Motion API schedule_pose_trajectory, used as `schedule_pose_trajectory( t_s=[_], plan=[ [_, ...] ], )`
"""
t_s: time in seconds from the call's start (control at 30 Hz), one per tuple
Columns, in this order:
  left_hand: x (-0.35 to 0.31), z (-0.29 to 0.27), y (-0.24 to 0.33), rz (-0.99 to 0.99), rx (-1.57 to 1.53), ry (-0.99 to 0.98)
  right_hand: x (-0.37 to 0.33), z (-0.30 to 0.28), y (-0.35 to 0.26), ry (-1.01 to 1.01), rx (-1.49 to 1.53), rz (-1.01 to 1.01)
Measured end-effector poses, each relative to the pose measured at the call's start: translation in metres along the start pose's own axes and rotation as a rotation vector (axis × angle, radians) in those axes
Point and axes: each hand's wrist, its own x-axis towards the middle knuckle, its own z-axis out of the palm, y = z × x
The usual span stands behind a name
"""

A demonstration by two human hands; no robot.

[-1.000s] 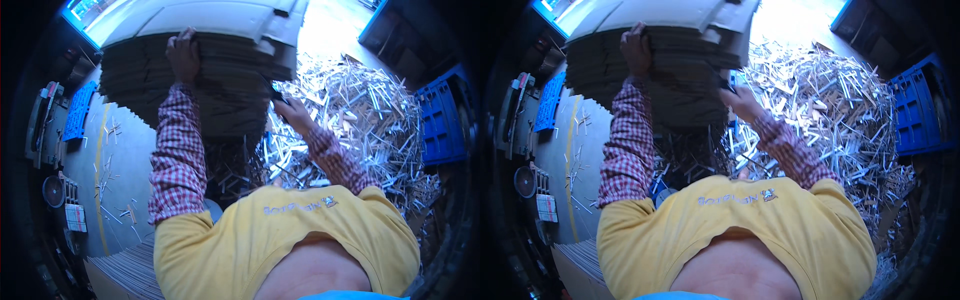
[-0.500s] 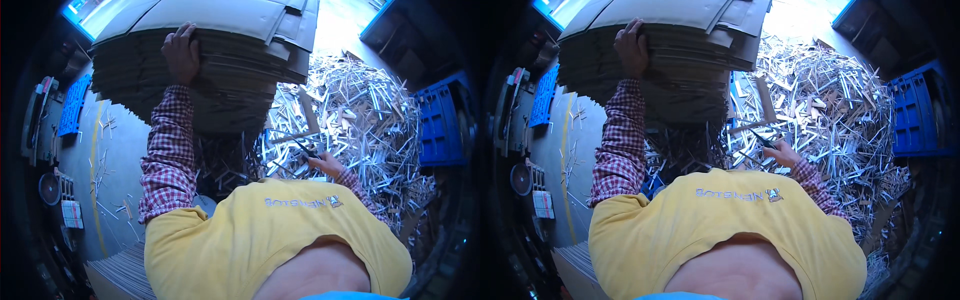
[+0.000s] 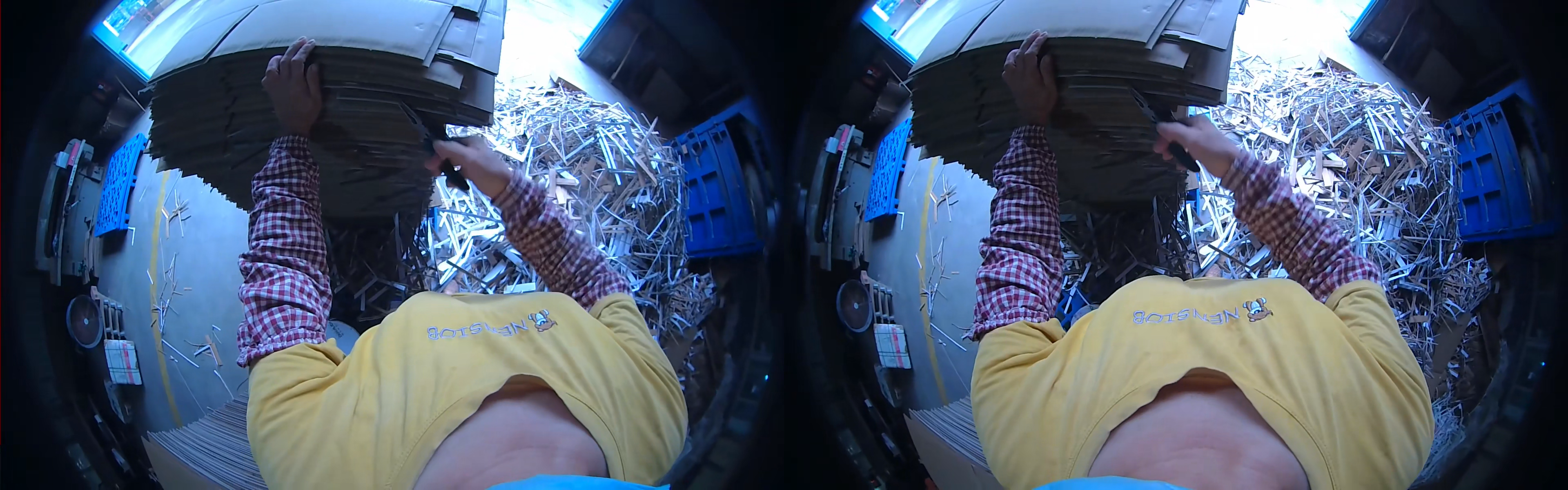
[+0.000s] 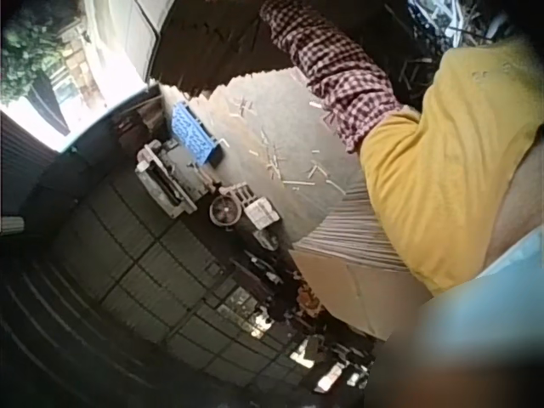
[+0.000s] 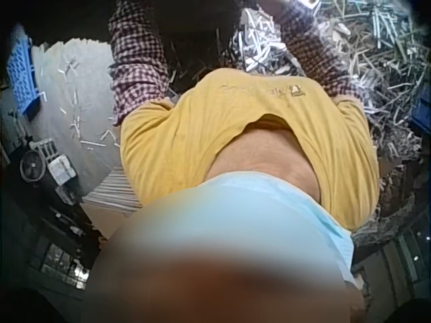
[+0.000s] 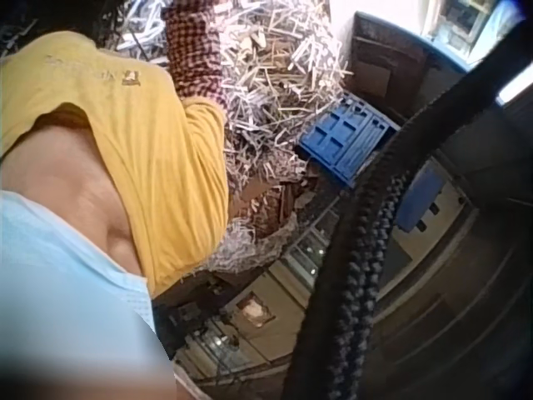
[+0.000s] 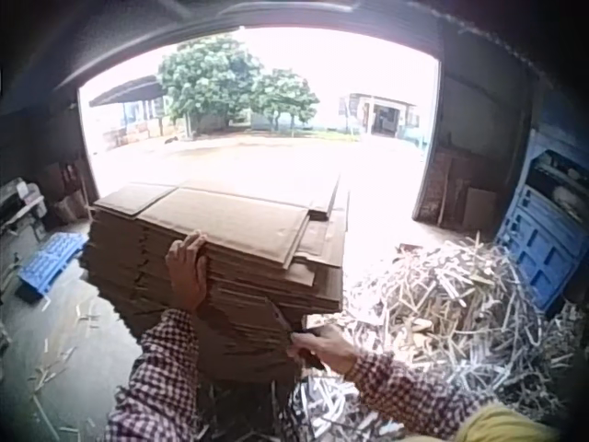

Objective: Cutting large sheets of cardboard into smaller pieces or stripping off waste using a utility knife.

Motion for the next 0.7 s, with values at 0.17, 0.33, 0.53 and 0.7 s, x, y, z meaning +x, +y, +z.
schedule_pose_trajectory(
  t_s=[0.17,0.33,0.53,0.7],
  plan=[
    [0.006,-0.003,-0.003,-0.004,-0.013,0.02,-0.079,-0.057,0.145,0.35,-0.289,0.047],
    [0.001,0.002,-0.007,0.003,-0.026,-0.016,-0.114,-0.103,0.117,-0.065,-0.448,0.344],
    [0.054,-0.01,-0.057,-0.238,-0.008,-0.258,-0.016,-0.026,0.023,-0.137,-0.294,-0.107],
    [0.06,0.025,-0.059,-0.14,-0.01,-0.137,0.028,-0.01,-0.011,-0.102,-0.212,-0.068]
  ],
)
